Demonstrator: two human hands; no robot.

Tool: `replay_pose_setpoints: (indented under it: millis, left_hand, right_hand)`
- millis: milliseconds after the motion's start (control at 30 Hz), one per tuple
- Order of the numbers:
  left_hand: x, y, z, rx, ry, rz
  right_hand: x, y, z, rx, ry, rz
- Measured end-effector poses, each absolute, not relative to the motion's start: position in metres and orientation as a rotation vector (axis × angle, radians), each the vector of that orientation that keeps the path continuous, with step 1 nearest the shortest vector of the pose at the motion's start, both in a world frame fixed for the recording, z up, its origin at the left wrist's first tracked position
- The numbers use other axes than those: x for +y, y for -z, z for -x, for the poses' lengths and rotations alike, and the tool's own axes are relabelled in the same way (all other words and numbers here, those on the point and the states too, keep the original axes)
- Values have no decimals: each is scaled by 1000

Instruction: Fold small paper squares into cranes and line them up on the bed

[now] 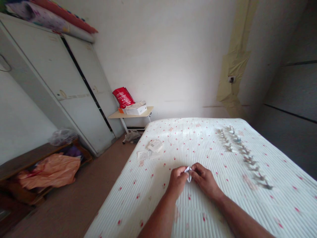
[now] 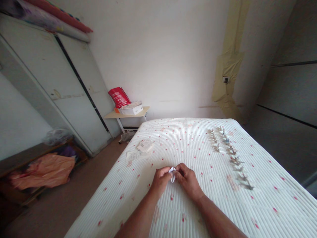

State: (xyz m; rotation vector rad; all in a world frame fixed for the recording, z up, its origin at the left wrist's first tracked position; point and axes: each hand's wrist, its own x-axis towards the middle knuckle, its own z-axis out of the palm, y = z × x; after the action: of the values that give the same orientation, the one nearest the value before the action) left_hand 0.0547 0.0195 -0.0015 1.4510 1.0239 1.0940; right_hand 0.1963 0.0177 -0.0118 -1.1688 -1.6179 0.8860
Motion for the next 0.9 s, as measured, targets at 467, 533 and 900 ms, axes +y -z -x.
replay_pose_setpoints:
  millis: [467,533,900]
  left_hand:
    - [22,9,-60,1082,-1076,-1485]
    - [22,11,-61,1104,-1067,-1515]
    - [21,4,-58,1050,-1045,-1451]
  right_hand:
    - [20,8,-200,-1685,-712,1180]
    - [19,6,-201,-1708,-666,1174]
    - [19,2,-196,-1653,-829,1237]
